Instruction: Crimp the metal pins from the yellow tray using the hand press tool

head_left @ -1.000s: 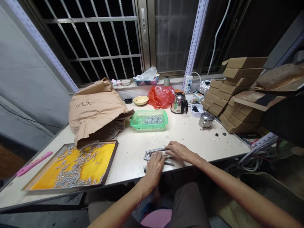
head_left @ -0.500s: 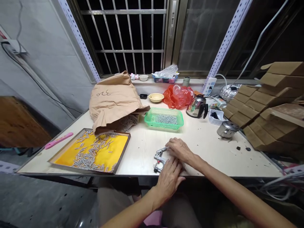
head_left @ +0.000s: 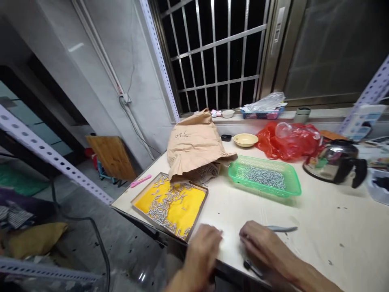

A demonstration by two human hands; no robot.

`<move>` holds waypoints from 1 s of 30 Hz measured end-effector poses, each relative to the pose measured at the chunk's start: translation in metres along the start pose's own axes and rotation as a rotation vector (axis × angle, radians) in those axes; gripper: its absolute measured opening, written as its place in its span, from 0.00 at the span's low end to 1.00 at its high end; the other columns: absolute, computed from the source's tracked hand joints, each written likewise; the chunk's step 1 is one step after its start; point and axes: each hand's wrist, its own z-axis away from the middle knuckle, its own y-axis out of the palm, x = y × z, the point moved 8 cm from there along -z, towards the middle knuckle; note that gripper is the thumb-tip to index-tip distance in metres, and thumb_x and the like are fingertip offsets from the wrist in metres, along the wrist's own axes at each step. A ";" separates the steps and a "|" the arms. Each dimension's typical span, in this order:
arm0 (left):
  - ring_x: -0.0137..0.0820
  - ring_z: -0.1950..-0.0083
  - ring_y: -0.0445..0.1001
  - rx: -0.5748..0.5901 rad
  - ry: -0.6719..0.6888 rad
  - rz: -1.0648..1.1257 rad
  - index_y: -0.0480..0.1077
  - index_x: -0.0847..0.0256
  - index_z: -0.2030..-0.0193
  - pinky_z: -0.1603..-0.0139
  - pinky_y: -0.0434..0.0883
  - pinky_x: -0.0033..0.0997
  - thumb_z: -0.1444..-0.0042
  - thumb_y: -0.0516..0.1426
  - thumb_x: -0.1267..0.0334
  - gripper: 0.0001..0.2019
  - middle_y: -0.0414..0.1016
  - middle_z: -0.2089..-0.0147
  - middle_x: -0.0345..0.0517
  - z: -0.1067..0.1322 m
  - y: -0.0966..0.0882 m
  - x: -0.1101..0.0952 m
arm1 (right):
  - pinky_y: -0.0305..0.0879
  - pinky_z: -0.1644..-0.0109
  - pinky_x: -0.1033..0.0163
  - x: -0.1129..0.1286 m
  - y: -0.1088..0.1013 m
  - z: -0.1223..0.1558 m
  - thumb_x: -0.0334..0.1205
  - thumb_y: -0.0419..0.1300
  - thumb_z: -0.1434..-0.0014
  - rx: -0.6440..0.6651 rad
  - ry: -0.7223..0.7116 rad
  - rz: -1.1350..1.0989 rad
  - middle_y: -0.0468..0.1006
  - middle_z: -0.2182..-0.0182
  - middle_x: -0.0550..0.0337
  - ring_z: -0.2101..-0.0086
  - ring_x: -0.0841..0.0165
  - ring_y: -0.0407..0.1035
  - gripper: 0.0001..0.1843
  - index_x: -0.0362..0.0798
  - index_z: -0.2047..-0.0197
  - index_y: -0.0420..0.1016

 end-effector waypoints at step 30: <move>0.24 0.80 0.62 0.632 -0.754 0.782 0.71 0.65 0.69 0.78 0.61 0.24 0.59 0.60 0.45 0.22 0.67 0.80 0.37 -0.042 0.086 0.006 | 0.61 0.61 0.63 -0.039 -0.013 0.092 0.33 0.54 0.39 -0.081 0.591 0.241 0.68 0.66 0.57 0.63 0.65 0.63 0.07 0.51 0.60 0.73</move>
